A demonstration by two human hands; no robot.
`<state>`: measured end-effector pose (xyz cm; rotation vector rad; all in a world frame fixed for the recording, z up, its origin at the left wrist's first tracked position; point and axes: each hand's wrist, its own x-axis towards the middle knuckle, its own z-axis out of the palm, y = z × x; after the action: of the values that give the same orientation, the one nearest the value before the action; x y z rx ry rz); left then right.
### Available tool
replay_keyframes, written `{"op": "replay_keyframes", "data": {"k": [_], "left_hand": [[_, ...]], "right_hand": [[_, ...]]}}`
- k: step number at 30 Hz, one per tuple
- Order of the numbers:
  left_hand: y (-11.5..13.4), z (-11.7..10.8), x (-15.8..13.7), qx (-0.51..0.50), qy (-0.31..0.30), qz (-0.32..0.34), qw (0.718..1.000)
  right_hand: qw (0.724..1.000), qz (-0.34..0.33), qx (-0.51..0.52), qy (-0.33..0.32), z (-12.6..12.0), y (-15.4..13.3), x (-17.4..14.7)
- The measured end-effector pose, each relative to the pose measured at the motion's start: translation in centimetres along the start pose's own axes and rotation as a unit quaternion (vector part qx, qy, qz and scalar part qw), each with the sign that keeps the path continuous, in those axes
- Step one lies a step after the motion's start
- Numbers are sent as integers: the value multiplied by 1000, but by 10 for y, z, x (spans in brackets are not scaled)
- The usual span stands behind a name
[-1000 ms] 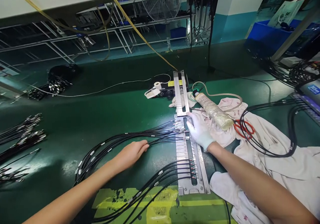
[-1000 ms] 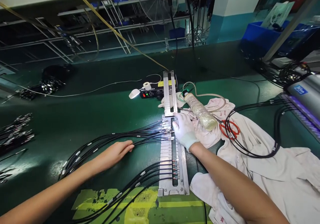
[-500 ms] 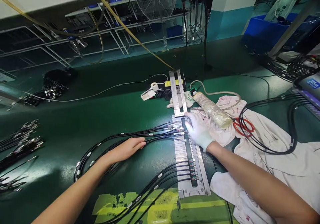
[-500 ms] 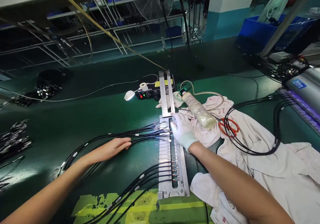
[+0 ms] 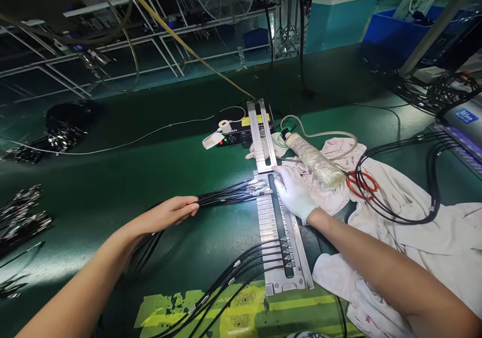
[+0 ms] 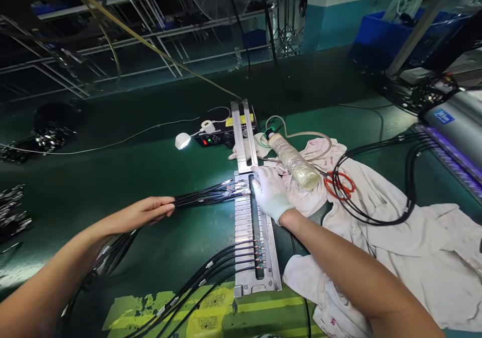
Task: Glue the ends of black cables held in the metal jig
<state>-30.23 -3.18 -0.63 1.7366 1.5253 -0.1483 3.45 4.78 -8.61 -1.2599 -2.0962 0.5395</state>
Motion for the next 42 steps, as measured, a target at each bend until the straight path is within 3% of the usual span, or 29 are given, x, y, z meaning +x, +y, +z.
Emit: {"op": "replay_keyframes", "data": {"k": [5, 8, 11, 17, 23, 27, 35, 37, 42], "left_hand": [[-9, 22, -1, 77, 69, -32, 994], [7, 32, 2, 141, 177, -29, 974], [31, 41, 17, 194, 251, 28, 948], [51, 55, 51, 182, 193, 48, 963], [74, 53, 18, 152, 153, 60, 975], [102, 64, 7, 15, 127, 90, 988], [102, 92, 26, -106, 80, 122, 984], [100, 95, 26, -100, 98, 119, 983], [105, 100, 30, -17, 232, 149, 961]], "right_hand": [[1000, 4, -1, 0, 1, 0, 0], [1000, 8, -3, -3, 0, -1, 0], [1000, 10, -4, -5, 0, -1, 1], [1000, 12, 3, 0, 0, -1, 1], [999, 19, 36, -8, -2, -3, 0], [997, 29, 70, -25, -4, -2, 2], [972, 58, 197, -114, -49, -6, -2], [961, 57, 224, -153, -56, -12, -11], [945, 67, 251, -198, -47, -18, -27]]}}
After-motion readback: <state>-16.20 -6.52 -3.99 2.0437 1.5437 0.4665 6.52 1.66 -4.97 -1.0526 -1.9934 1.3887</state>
